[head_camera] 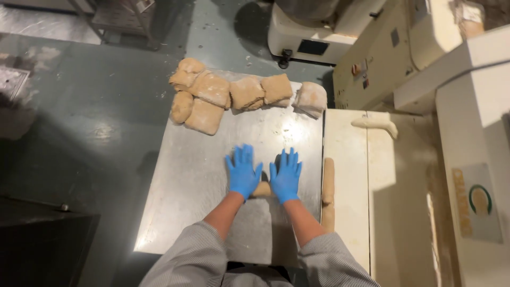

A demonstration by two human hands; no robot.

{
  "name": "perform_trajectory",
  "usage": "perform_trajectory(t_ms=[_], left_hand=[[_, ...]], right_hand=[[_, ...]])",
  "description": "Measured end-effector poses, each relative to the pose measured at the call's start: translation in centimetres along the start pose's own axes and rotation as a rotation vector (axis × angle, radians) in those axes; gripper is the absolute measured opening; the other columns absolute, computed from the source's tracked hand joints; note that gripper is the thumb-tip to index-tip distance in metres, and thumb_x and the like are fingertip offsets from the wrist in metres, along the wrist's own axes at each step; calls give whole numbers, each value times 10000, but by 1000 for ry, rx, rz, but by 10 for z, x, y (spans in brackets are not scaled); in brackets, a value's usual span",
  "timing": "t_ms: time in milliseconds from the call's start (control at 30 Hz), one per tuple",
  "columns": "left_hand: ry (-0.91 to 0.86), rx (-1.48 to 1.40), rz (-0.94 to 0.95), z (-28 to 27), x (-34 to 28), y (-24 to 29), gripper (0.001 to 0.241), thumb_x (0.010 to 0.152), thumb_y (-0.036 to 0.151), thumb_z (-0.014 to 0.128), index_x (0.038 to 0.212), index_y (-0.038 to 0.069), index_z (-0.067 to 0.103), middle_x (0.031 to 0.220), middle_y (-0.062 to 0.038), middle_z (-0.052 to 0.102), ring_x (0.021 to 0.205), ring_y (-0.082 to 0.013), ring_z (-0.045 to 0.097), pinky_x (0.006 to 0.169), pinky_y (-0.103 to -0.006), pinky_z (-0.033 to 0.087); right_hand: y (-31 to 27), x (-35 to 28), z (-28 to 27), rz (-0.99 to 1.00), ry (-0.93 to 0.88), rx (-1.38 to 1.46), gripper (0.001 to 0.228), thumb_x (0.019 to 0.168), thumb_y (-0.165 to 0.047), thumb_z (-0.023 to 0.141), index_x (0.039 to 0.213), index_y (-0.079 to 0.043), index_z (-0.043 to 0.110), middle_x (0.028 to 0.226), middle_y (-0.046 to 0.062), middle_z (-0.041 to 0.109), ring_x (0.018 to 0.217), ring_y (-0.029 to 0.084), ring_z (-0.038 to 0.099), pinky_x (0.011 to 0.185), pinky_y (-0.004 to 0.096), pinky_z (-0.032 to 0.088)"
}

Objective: Shape dough into loaves, coat them with seeds, and arrange them on a baking tray.

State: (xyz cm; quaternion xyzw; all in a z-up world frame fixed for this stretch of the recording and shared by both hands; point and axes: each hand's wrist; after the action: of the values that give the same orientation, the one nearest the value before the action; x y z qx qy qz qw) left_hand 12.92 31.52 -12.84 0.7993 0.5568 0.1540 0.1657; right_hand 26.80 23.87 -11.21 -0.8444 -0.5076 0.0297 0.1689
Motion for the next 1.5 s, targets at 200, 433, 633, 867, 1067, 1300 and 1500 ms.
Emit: perform_trajectory(t_ms=[200,433,633,867,1067,1300,1500], left_hand=[[-372,-250,679,-18,-151,-49,619,1023,277,549,1575,62,368,1635,-152,398,1525,-349,341,1243,-529,214],[-366,-143,844,-48,-116,-60,901,926,532,684,1632,113,311,1694,-202,216,1551,-407,152,1222,-574,135],[-462,44,408,-52,-57,-47,1126,808,757,625,1585,61,200,1660,-211,128,1535,-407,75,1176,-687,14],[-444,-355,861,-31,-167,-92,969,890,551,730,1595,19,332,1647,-248,349,1544,-420,273,1249,-571,171],[-436,-123,740,-39,-78,-68,1053,851,680,663,1588,39,270,1665,-247,214,1535,-449,156,1171,-657,72],[-458,-103,656,-47,-49,-46,1049,832,719,606,1606,115,237,1663,-173,232,1545,-384,198,1200,-674,33],[-359,-145,1095,-24,-156,-85,814,965,630,603,1620,220,350,1720,-102,292,1593,-344,260,1266,-630,161]], right_hand=[[14,-136,-34,-361,-206,187,736,931,-289,599,1508,93,351,1564,314,386,1478,457,340,1235,522,222],[43,-137,-34,-409,-241,159,907,863,-413,729,1495,89,317,1552,324,311,1455,478,269,1184,578,172],[50,-70,-26,-88,-84,-134,924,880,-530,619,1510,69,305,1648,279,219,1544,430,155,1232,574,21],[58,-186,-61,-505,-343,251,1027,855,-466,765,1543,95,249,1592,317,310,1500,487,236,1214,587,161],[53,-100,-37,-417,-267,72,981,826,-566,724,1516,13,334,1587,258,316,1497,449,244,1197,650,75],[39,-75,-29,-312,-272,-18,748,914,-486,622,1547,-131,441,1662,150,313,1536,436,237,1223,632,99],[35,-181,-46,-556,-276,175,825,862,-521,686,1509,-80,426,1612,213,324,1489,437,282,1206,606,162]])
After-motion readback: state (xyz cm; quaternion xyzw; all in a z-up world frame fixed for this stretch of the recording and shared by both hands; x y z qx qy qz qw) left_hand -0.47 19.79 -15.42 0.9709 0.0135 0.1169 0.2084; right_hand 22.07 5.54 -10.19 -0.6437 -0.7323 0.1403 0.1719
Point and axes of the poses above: each hand's wrist, its own x-axis towards the middle knuckle, its own z-axis out of the palm, y = z × x
